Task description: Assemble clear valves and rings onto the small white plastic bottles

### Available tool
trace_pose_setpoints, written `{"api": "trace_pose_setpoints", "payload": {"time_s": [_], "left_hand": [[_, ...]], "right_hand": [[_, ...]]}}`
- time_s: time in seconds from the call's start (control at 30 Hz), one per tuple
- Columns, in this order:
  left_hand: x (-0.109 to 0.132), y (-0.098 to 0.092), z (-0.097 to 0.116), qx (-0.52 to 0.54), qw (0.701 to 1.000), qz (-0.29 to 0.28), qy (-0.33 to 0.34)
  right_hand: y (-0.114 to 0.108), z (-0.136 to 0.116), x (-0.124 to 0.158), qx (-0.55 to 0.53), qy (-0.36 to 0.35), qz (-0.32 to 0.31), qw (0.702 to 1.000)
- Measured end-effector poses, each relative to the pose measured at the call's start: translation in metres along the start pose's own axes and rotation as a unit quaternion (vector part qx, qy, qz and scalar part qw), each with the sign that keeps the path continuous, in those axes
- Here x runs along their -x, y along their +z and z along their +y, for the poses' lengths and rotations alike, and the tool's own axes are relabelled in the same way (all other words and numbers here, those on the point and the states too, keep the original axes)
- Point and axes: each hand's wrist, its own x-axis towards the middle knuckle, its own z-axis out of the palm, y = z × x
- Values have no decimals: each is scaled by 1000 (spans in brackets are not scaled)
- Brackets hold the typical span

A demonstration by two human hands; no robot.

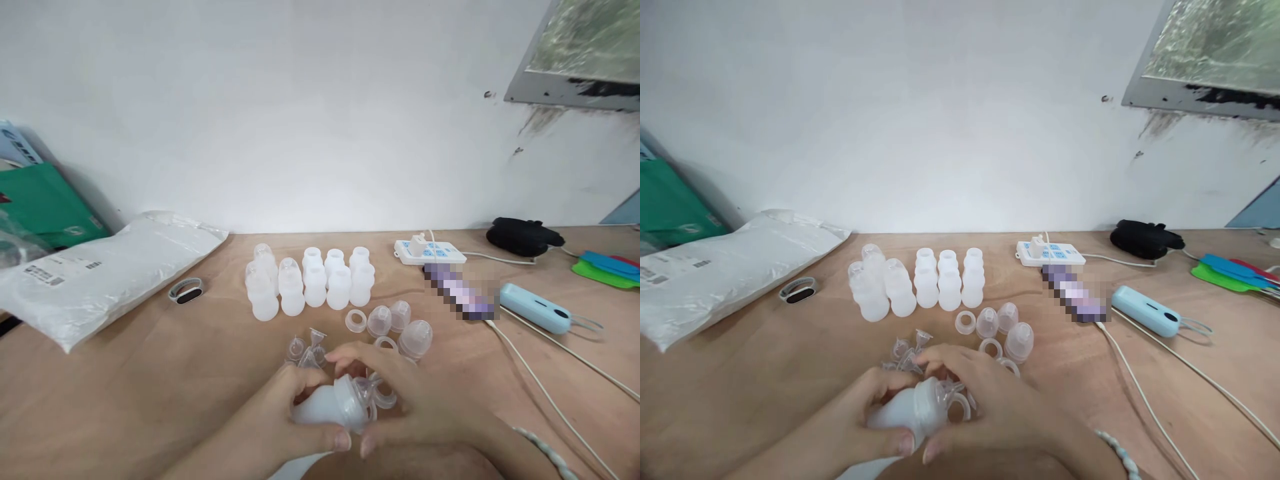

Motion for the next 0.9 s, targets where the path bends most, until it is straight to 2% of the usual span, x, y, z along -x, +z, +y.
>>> {"api": "trace_pose_setpoints", "payload": {"time_s": [0.07,0.17,0.27,0.3,0.33,0.47,0.5,0.57,0.63,0.77,0.83,0.9], "left_hand": [[0,1,-1,-9,1000,6,-14],[-2,7,-5,-158,986,43,21],[-4,14,-10,-325,930,125,121],[-5,15,-11,-348,914,150,143],[-5,15,-10,-349,912,157,150],[-3,11,-1,-243,963,86,80],[-2,11,1,-236,968,69,59],[1,13,2,-273,958,71,51],[2,17,-3,-347,929,95,92],[1,22,-18,-462,841,175,220],[0,21,-22,-488,811,206,248],[-2,17,-22,-505,792,223,262]], "right_hand": [[2,-1,0,25,2,-1,1000],[13,2,-3,39,38,44,998],[23,5,-6,25,97,63,993],[24,5,-6,18,101,65,993],[22,4,-6,10,88,61,994],[10,-3,-3,11,-7,27,1000],[9,-4,-2,22,-8,17,1000],[13,-3,-1,28,16,23,999],[23,-1,-1,2,54,45,998],[38,1,-2,-68,99,81,989],[35,2,-2,-59,77,81,992],[23,5,-1,-14,26,79,996]]}}
